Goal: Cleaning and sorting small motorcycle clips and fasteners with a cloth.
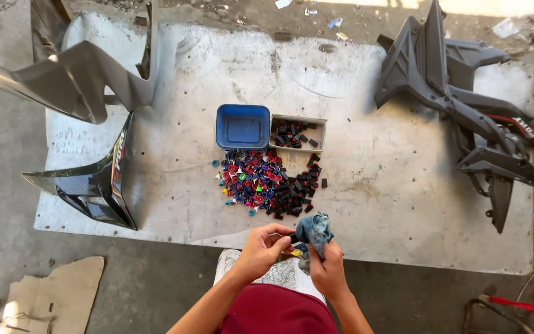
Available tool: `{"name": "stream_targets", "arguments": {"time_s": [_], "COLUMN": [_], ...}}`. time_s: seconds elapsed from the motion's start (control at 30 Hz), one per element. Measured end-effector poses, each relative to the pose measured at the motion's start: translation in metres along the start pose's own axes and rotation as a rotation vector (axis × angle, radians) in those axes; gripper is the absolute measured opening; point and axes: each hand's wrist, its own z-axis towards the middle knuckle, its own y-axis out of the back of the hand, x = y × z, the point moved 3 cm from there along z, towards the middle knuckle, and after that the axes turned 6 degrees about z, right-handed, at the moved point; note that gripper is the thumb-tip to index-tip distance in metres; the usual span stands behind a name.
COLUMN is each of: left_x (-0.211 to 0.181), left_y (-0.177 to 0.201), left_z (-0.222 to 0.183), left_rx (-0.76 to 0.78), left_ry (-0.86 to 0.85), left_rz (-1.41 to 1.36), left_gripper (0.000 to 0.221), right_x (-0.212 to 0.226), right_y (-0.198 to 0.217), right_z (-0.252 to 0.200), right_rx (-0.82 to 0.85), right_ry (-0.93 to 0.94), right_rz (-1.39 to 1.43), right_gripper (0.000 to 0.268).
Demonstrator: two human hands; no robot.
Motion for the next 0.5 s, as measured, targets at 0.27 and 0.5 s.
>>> {"name": "stream_targets", "arguments": {"time_s": [0.27, 0.5], "left_x": [-0.042, -0.07], "left_y": [0.012, 0.009], "left_z": [-0.034, -0.061], "left_rx": [-0.02, 0.152], "left_ry": [-0.191, -0.273], "left_rz": [0.013, -0.082], "left_gripper": [0.02, 0.02], "right_x": [0.057, 0.033], "right_y": [-0.008, 0.005], "right_z": [-0.02, -0.021], "right_rx": [-0.071, -0.052], "right_ry": [0.084, 0.195], "right_rz": [0.019, -0.48], "right_gripper": [0.017, 0.02]}}
